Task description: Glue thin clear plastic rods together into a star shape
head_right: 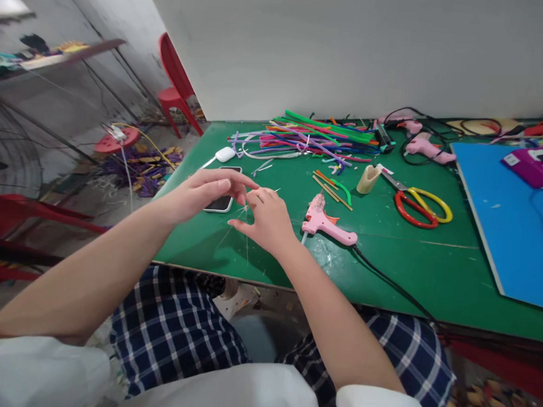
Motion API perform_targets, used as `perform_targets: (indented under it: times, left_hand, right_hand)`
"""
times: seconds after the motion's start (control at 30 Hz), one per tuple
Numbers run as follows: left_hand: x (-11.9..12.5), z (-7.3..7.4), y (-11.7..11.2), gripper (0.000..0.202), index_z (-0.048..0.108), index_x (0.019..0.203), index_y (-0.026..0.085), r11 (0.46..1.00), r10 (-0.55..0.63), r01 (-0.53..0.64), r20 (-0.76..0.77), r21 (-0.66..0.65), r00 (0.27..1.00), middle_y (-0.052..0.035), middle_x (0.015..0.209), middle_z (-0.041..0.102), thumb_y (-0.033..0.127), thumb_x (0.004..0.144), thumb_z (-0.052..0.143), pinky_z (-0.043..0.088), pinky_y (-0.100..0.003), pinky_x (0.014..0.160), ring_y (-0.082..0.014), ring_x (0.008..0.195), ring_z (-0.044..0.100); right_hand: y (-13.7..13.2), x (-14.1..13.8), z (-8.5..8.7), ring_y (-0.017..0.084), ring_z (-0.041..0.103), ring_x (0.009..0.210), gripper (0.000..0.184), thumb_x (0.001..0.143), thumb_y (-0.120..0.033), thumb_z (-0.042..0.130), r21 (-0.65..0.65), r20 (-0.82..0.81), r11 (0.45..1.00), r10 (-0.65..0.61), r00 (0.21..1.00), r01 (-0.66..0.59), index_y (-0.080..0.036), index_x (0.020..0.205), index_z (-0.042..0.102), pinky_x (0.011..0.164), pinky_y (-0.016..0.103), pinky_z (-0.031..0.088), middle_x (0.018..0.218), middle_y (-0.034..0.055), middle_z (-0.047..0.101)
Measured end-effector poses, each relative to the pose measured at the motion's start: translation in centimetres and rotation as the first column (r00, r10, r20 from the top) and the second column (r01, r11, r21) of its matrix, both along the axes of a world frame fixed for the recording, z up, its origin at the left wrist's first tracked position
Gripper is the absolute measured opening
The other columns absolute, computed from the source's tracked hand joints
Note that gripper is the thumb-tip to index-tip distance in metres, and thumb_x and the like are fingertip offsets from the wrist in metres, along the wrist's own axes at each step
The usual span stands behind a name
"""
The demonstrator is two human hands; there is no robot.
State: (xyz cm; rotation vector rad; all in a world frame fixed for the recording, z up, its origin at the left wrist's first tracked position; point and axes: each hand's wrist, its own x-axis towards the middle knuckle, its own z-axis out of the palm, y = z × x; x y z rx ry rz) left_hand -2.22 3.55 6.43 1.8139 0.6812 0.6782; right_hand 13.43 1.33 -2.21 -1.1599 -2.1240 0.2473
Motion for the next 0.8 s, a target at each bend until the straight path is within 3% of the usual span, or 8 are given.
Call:
perform_targets:
  times: [0.3, 0.8]
  left_hand:
    - [0.8, -0.3, 1.4, 0.039, 0.068, 0.106, 0.018, 1.000, -0.029, 0.029, -0.015, -0.011, 0.999, -0.0032, 0.074, 0.061, 0.048, 0.087, 0.049, 0.048, -0.028, 0.075, -0.0154, 0.076, 0.058]
    - [0.6, -1.6, 1.6, 0.040, 0.068, 0.103, 0.016, 0.998, -0.035, 0.035, 0.000, -0.052, 0.999, -0.0040, 0.073, 0.059, 0.048, 0.086, 0.051, 0.046, -0.026, 0.067, -0.0153, 0.073, 0.056]
  right_hand:
    - [-0.8, 1.5, 0.0, 0.029, 0.051, 0.108, 0.043, 0.075, -0.044, 0.067, 0.016, -0.066, 0.999, -0.036, 0.997, 0.037, -0.020, 0.108, 0.052, 0.093, 0.044, 0.041, 0.108, 0.0105, 0.061]
    - [1.4, 0.4, -1.1, 0.025, 0.055, 0.099, 0.016, 0.080, -0.035, 0.062, -0.031, -0.086, 0.999, -0.011, 0.996, 0.008, -0.021, 0.086, 0.057, 0.086, 0.039, 0.042, 0.096, 0.0057, 0.065]
